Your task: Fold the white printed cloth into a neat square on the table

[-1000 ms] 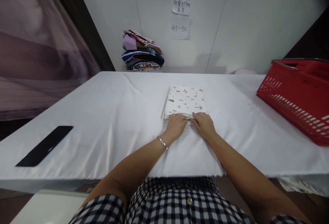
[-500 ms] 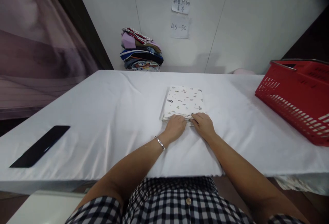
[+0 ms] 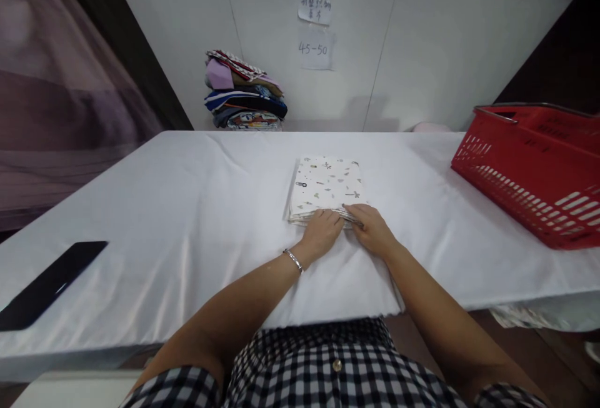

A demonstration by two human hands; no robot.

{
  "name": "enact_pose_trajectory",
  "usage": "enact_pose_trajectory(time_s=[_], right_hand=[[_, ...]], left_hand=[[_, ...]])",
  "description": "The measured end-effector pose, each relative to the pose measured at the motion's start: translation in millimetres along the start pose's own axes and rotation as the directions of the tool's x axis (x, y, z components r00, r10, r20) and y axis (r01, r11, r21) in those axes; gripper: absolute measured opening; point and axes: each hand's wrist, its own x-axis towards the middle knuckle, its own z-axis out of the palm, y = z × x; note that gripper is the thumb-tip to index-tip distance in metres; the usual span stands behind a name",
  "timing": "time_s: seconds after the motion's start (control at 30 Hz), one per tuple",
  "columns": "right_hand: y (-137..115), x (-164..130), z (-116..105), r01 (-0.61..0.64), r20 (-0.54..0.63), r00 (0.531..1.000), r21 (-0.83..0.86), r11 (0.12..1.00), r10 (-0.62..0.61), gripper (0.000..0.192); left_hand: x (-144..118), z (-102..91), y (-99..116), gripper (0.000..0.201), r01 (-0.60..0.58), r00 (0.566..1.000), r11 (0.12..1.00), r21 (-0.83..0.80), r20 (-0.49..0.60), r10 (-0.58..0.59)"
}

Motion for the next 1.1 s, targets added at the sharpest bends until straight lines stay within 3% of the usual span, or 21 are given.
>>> enact_pose_trajectory(time_s=[0.2, 0.63, 0.9, 1.1], right_hand=[[8, -10, -5, -0.090, -0.049, 0.995, -0.036, 0.995, 0.088, 0.057], [12, -11, -2, -0.192, -0.014, 0.981, 0.019, 0.981, 0.192, 0.047], [17, -15, -1, -0.259, -0.020, 0.962, 0.230, 0.938, 0.271, 0.055], [15, -15, -13, -0.367, 0.046, 0.917, 0.492, 0.790, 0.397, 0.048]], left_hand=[[8, 1.2, 4, 0.014, -0.046, 0.999, 0.999, 0.005, -0.028, 0.047], [8, 9.3, 1, 0.019, -0.050, 0.997, 0.996, -0.074, -0.063, 0.045], [11, 3.6, 7, 0.019, -0.139, 0.990, 0.989, -0.048, -0.014, 0.139], [19, 6.0, 14, 0.020, -0.131, 0.991, 0.991, -0.029, 0.016, 0.131]])
